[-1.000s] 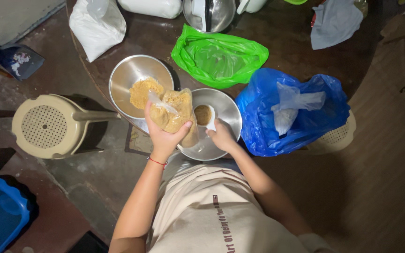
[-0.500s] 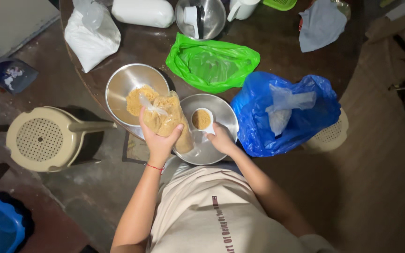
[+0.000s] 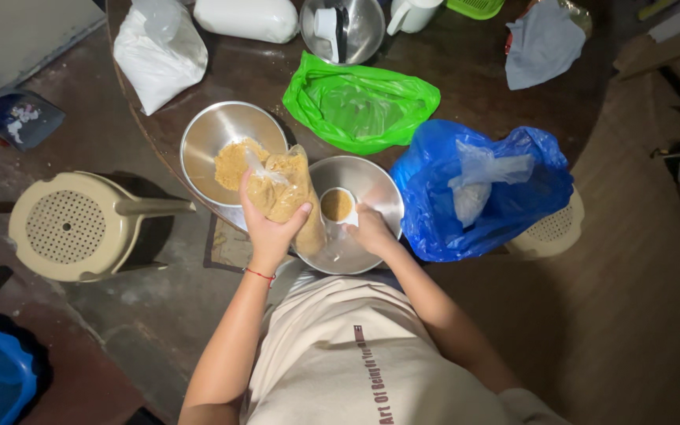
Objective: The person measures ingredients using a cup and spoons from plastic bags and containers, transferring them into two metal bowls on a table.
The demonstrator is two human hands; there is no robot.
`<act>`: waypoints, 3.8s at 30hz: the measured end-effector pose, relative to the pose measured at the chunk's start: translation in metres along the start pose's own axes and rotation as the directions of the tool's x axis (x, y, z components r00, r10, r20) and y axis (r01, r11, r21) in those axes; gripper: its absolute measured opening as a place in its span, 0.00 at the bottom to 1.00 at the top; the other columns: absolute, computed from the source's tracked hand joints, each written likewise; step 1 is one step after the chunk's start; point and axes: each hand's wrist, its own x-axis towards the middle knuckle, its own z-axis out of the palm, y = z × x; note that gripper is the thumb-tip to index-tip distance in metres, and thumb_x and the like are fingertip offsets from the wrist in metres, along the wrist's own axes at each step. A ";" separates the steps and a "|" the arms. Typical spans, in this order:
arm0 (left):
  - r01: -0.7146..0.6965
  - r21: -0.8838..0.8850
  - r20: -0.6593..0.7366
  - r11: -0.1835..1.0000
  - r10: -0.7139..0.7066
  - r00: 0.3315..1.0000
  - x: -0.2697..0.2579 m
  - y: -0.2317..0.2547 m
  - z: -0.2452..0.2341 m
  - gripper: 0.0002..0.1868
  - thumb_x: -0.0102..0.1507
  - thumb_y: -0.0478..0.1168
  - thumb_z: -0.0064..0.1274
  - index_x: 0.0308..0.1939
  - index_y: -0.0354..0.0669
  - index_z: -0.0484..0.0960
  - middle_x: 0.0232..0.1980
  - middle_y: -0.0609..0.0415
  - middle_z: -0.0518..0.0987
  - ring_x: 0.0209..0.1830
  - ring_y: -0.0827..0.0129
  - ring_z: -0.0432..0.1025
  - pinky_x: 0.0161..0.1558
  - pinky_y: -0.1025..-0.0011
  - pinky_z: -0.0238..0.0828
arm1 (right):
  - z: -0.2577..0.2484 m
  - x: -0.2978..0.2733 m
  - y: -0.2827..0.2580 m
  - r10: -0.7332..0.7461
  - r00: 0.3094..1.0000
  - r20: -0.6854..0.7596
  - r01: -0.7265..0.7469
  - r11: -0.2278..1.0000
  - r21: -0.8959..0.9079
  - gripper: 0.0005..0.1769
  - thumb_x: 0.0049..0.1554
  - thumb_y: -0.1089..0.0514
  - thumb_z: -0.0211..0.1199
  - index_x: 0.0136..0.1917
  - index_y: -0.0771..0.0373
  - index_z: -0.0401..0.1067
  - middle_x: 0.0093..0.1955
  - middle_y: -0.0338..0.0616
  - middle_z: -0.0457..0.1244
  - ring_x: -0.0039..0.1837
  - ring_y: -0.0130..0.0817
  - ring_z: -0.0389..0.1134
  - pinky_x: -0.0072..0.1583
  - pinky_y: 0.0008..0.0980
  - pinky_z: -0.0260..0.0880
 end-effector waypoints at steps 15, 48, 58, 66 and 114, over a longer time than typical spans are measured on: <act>0.387 0.296 0.440 0.873 -0.484 0.756 0.014 0.046 -0.001 0.42 0.47 0.40 0.64 0.64 0.40 0.64 0.54 0.47 0.78 0.55 0.64 0.73 0.56 0.71 0.67 | -0.027 -0.026 -0.070 -0.049 0.966 0.255 -0.256 -0.018 0.966 0.21 0.62 0.56 0.52 0.65 0.67 0.61 0.62 0.45 0.61 0.65 0.34 0.63 0.65 0.38 0.64; 0.260 0.703 0.284 0.662 -0.596 0.751 -0.005 0.027 0.028 0.40 0.45 0.53 0.64 0.58 0.42 0.71 0.43 0.41 0.81 0.45 0.48 0.76 0.47 0.61 0.71 | 0.026 -0.022 -0.063 0.111 0.835 0.538 -0.455 -0.411 0.790 0.23 0.61 0.45 0.52 0.64 0.58 0.66 0.61 0.43 0.64 0.62 0.36 0.65 0.65 0.40 0.63; 0.182 0.753 0.302 0.632 -0.578 0.758 -0.007 0.028 0.031 0.40 0.45 0.52 0.63 0.58 0.42 0.70 0.41 0.38 0.81 0.44 0.45 0.76 0.47 0.58 0.71 | 0.056 -0.021 -0.046 0.226 0.756 0.615 -0.484 -0.439 0.757 0.24 0.60 0.43 0.50 0.63 0.58 0.65 0.61 0.45 0.64 0.62 0.40 0.65 0.63 0.43 0.64; 0.188 0.762 0.279 0.620 -0.577 0.767 -0.007 0.033 0.029 0.38 0.46 0.53 0.63 0.56 0.42 0.71 0.40 0.39 0.81 0.42 0.45 0.76 0.46 0.57 0.71 | 0.043 -0.018 -0.063 0.310 0.698 0.645 -0.553 -0.339 0.761 0.25 0.59 0.42 0.49 0.63 0.58 0.66 0.61 0.45 0.64 0.61 0.39 0.65 0.62 0.43 0.65; 0.427 -0.329 0.492 0.842 -0.233 0.839 0.017 -0.001 -0.026 0.44 0.49 0.25 0.61 0.68 0.38 0.61 0.59 0.55 0.72 0.60 0.70 0.68 0.63 0.68 0.65 | -0.048 -0.025 -0.044 0.060 0.975 -0.214 -0.063 0.998 -0.006 0.17 0.48 0.60 0.66 0.48 0.72 0.70 0.44 0.64 0.66 0.48 0.60 0.67 0.51 0.47 0.67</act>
